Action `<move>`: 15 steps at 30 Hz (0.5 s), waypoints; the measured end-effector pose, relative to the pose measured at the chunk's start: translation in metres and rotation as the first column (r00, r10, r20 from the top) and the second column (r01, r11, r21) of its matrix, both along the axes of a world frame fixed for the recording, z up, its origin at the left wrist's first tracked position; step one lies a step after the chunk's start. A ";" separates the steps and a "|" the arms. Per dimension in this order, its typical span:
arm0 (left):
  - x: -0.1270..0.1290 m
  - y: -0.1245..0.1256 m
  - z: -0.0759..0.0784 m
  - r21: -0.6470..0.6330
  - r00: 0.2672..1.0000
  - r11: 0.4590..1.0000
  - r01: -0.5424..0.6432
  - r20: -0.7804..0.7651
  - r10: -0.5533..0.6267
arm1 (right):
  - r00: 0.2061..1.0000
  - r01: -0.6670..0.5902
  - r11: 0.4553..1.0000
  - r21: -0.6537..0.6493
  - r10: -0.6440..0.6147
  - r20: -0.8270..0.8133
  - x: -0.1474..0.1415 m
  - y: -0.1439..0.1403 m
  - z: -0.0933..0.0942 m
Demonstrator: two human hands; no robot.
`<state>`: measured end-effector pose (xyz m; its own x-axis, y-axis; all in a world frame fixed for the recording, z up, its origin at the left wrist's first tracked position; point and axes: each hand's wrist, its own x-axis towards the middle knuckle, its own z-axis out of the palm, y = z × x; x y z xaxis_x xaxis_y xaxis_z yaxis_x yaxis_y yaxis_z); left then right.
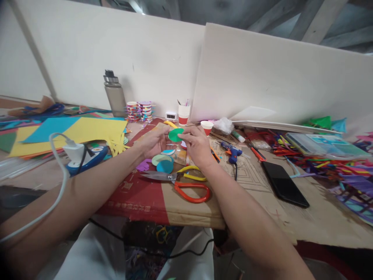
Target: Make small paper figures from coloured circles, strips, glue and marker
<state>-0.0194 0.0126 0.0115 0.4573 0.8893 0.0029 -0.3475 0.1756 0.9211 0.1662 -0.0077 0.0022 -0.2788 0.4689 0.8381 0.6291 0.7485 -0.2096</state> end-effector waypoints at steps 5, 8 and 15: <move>-0.001 0.003 -0.009 0.143 0.985 0.977 -0.157 -0.050 0.165 | 0.984 -0.044 0.993 -0.112 0.024 -0.179 -0.003 0.004 -0.006; 0.002 0.000 -0.010 0.219 0.977 0.962 -0.161 -0.104 0.188 | 0.933 -0.097 0.928 -0.359 -0.041 -0.358 -0.007 0.003 -0.008; 0.005 -0.005 -0.005 0.297 0.951 0.946 -0.130 -0.234 0.204 | 0.844 -0.257 0.772 -0.581 -0.112 -0.524 -0.006 0.007 -0.007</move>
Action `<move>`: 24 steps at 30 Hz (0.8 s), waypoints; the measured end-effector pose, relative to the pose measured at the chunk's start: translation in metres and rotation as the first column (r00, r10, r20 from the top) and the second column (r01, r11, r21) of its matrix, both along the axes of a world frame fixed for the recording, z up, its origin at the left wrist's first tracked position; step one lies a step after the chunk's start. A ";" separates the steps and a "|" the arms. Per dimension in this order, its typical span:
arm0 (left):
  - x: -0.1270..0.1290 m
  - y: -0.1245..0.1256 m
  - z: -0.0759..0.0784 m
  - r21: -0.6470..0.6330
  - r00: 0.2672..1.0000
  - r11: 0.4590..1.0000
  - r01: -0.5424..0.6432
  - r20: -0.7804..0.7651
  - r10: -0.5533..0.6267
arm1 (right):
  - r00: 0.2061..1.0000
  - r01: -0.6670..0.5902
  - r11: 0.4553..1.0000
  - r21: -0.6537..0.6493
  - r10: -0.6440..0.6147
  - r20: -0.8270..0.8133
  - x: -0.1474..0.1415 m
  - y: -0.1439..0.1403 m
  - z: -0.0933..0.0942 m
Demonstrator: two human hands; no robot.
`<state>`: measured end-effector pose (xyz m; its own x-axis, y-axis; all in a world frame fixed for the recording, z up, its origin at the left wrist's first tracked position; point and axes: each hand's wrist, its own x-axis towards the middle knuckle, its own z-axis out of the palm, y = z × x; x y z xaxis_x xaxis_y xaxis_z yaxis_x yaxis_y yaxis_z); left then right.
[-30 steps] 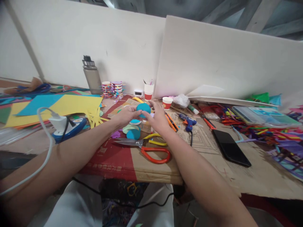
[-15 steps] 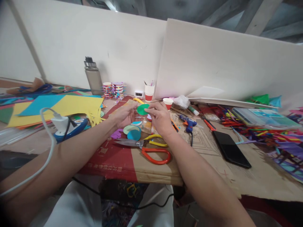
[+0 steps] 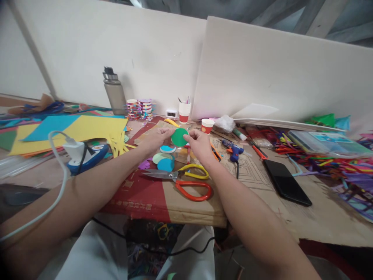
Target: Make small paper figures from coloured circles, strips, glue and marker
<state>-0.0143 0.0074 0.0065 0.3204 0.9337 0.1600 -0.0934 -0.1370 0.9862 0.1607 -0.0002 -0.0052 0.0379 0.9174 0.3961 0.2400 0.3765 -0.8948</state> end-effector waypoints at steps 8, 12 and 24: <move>-0.031 0.023 0.004 0.232 0.900 0.924 -0.304 -0.249 0.359 | 0.999 0.047 0.990 -0.130 -0.049 -0.012 0.011 0.010 -0.002; -0.040 0.031 0.000 0.431 0.635 0.887 -0.168 -0.641 0.432 | 0.999 0.041 0.976 -0.214 -0.041 0.006 0.007 0.005 0.001; -0.027 0.025 -0.013 0.444 0.232 0.895 0.045 -0.876 0.423 | 0.997 -0.063 0.944 -0.325 0.046 -0.057 -0.004 -0.002 -0.001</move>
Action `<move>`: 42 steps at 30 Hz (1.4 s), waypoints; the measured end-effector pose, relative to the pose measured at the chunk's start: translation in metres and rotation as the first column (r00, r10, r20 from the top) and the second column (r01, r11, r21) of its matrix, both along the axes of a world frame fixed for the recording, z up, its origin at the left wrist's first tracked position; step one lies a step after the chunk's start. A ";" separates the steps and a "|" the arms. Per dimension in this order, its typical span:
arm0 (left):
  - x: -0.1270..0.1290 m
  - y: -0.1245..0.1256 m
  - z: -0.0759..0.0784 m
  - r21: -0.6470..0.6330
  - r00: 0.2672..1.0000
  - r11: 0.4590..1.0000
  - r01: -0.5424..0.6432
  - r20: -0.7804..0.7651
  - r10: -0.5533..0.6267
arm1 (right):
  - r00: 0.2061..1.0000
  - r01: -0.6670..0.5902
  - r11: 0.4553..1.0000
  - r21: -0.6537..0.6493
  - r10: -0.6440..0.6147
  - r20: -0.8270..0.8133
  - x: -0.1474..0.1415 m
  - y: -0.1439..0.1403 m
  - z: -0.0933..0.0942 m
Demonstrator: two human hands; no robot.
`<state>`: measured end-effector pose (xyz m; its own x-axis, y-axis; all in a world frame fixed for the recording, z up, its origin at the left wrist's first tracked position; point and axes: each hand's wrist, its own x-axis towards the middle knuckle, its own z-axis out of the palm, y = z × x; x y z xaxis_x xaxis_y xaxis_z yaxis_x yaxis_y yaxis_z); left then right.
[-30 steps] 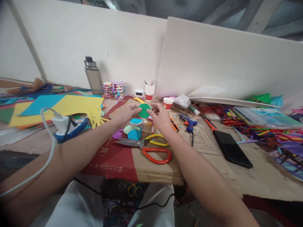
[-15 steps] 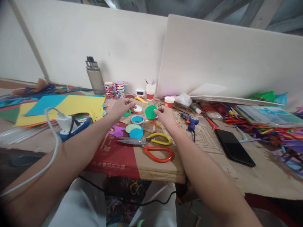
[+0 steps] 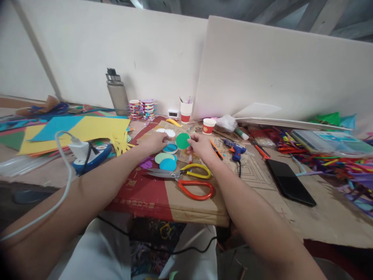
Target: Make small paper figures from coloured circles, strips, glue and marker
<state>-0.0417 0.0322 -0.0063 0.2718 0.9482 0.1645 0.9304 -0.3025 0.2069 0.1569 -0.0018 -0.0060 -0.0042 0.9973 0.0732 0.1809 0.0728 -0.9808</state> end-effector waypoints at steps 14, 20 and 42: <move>0.009 -0.011 0.007 0.080 0.871 0.997 -0.009 0.491 -0.031 | 0.966 -0.024 0.744 0.668 -0.153 0.206 -0.001 -0.010 -0.002; 0.018 -0.010 0.003 -0.101 0.511 0.981 0.167 0.860 0.001 | 0.933 -0.130 0.651 0.748 -0.176 0.315 0.000 -0.008 -0.003; 0.027 -0.011 0.008 -0.186 -0.185 0.844 0.504 0.931 0.315 | 0.796 -0.340 0.535 0.773 -0.275 0.540 0.005 0.004 -0.011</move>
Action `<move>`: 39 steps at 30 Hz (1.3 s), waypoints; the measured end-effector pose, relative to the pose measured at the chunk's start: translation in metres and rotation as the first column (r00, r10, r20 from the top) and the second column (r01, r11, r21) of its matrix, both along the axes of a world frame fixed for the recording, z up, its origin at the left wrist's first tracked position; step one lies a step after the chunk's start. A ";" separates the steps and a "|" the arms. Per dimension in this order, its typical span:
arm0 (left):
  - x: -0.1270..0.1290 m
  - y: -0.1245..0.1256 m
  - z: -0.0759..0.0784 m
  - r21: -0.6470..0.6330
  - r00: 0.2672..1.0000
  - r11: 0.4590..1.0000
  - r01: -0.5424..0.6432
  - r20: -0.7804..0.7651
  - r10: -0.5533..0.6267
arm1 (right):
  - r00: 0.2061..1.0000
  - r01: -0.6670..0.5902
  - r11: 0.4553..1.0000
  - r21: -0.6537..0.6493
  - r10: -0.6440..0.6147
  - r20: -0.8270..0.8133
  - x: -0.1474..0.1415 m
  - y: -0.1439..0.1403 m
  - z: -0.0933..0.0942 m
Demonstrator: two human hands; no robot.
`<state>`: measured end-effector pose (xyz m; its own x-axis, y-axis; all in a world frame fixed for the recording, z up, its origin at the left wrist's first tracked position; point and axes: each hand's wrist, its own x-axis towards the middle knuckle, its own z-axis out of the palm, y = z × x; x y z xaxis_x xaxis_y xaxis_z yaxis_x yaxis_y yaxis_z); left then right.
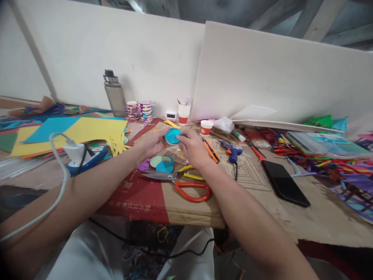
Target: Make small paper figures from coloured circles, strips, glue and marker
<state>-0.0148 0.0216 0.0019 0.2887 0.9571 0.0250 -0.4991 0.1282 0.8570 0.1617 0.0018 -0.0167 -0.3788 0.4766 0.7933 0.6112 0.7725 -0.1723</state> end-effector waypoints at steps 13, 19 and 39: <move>0.000 -0.009 -0.002 0.105 0.992 0.993 0.059 -0.119 -0.047 | 0.882 -0.110 0.853 -0.510 -0.154 -0.446 -0.007 -0.005 0.005; 0.003 -0.010 -0.006 0.137 0.983 0.982 0.131 -0.145 -0.111 | 0.833 -0.184 0.788 -0.587 -0.193 -0.519 -0.008 -0.005 0.005; -0.009 -0.013 0.005 0.229 0.914 0.890 0.394 -0.204 -0.351 | 0.651 -0.464 0.676 -0.573 -0.178 -0.738 -0.009 -0.005 0.009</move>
<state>-0.0239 0.0089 0.0065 0.6430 0.7434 0.1841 -0.3187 0.0412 0.9470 0.1525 -0.0032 -0.0076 0.0086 0.9571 0.2896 -0.0642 0.2895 -0.9550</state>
